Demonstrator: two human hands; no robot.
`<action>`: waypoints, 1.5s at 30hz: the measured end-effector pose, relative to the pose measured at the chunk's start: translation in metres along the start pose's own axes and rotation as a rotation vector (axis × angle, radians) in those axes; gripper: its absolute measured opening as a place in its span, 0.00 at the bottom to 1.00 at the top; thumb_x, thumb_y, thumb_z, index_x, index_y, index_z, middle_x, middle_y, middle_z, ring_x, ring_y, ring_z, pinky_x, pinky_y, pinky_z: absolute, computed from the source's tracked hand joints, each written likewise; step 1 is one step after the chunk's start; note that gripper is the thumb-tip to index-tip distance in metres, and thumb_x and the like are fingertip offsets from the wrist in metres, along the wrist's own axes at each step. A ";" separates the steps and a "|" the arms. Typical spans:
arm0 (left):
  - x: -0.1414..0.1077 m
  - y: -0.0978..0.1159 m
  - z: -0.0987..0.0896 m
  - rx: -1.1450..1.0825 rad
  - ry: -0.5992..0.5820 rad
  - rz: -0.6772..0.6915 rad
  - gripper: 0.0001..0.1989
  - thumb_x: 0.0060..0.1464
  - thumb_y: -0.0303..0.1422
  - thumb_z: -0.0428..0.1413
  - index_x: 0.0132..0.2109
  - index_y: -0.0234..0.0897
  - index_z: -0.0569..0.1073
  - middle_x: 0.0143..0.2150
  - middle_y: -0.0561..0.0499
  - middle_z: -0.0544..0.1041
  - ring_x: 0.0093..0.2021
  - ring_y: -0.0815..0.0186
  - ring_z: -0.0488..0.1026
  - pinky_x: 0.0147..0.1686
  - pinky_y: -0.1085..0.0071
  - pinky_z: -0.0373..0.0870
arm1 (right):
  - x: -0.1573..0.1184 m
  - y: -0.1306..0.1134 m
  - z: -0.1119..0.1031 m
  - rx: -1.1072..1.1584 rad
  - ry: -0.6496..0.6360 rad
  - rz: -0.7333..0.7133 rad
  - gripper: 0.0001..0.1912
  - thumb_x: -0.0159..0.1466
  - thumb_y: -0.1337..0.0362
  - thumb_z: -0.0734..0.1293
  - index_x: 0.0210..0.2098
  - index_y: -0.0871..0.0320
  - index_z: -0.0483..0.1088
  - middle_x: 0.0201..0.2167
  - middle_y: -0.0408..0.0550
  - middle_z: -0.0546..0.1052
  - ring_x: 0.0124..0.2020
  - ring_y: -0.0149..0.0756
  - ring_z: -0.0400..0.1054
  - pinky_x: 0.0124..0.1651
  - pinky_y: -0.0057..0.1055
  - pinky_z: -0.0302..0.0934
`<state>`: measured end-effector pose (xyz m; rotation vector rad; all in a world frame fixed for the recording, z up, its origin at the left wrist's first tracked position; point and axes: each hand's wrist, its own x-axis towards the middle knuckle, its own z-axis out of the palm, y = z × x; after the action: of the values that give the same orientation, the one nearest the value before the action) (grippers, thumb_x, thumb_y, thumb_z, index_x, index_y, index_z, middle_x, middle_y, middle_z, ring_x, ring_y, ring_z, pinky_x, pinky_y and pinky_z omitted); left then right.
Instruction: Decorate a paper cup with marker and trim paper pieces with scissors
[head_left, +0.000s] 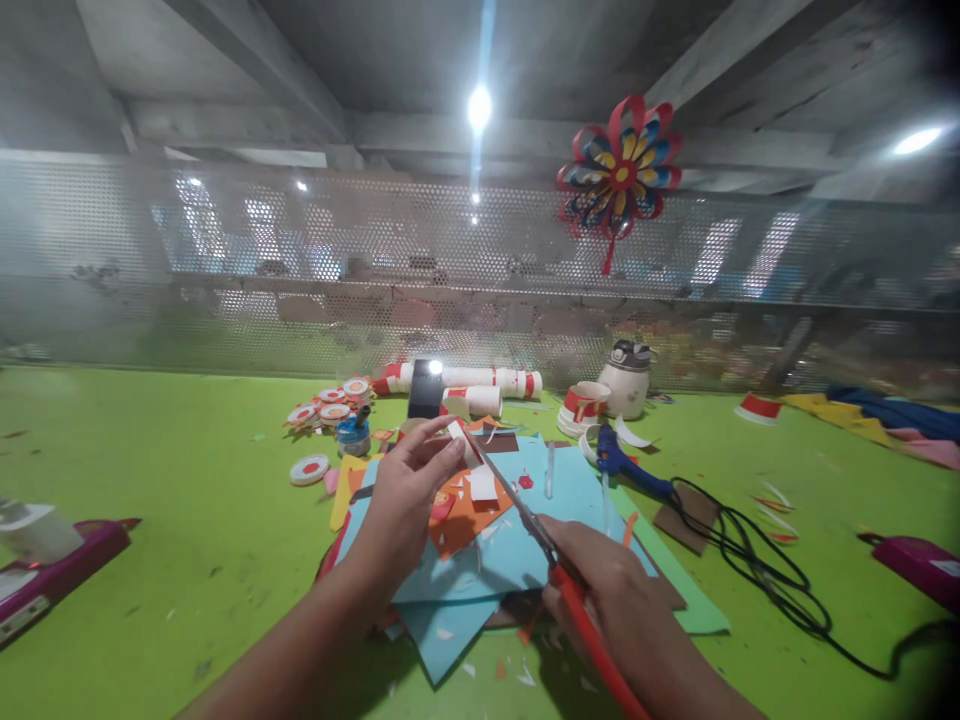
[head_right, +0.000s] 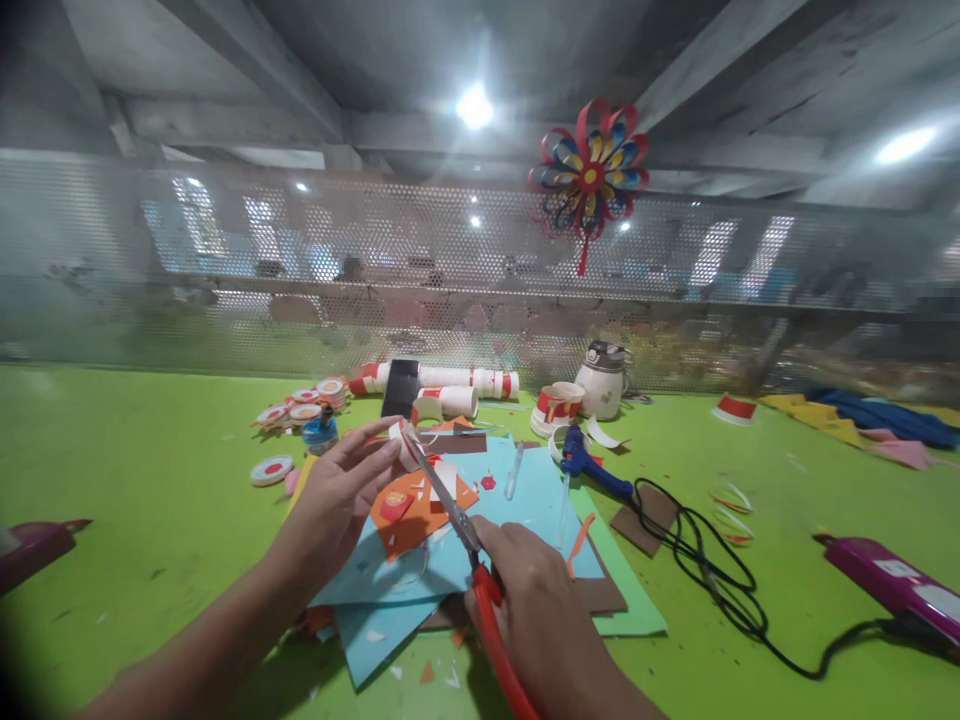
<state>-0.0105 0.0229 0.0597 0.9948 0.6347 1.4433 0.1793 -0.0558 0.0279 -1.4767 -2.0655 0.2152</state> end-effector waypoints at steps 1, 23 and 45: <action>0.000 0.000 0.000 0.017 0.005 0.009 0.21 0.46 0.34 0.67 0.48 0.34 0.74 0.36 0.48 0.79 0.40 0.62 0.77 0.49 0.63 0.70 | 0.000 0.001 0.001 0.003 -0.006 -0.001 0.24 0.57 0.70 0.58 0.51 0.61 0.71 0.37 0.56 0.78 0.39 0.48 0.72 0.41 0.45 0.65; -0.002 0.004 0.005 -0.011 0.033 0.040 0.20 0.43 0.34 0.68 0.44 0.35 0.74 0.33 0.49 0.79 0.37 0.62 0.77 0.46 0.60 0.72 | 0.001 0.001 -0.001 0.085 0.002 -0.060 0.25 0.54 0.74 0.59 0.50 0.59 0.71 0.37 0.51 0.79 0.37 0.41 0.72 0.40 0.36 0.65; -0.005 0.003 0.005 0.019 0.021 0.038 0.20 0.45 0.33 0.67 0.46 0.34 0.74 0.37 0.46 0.81 0.38 0.61 0.78 0.46 0.62 0.72 | -0.002 -0.001 0.001 0.074 0.016 -0.016 0.22 0.56 0.72 0.59 0.48 0.59 0.72 0.33 0.50 0.78 0.34 0.41 0.71 0.37 0.36 0.64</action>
<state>-0.0080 0.0170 0.0633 1.0121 0.6485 1.4854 0.1779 -0.0576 0.0271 -1.4123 -2.0345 0.2701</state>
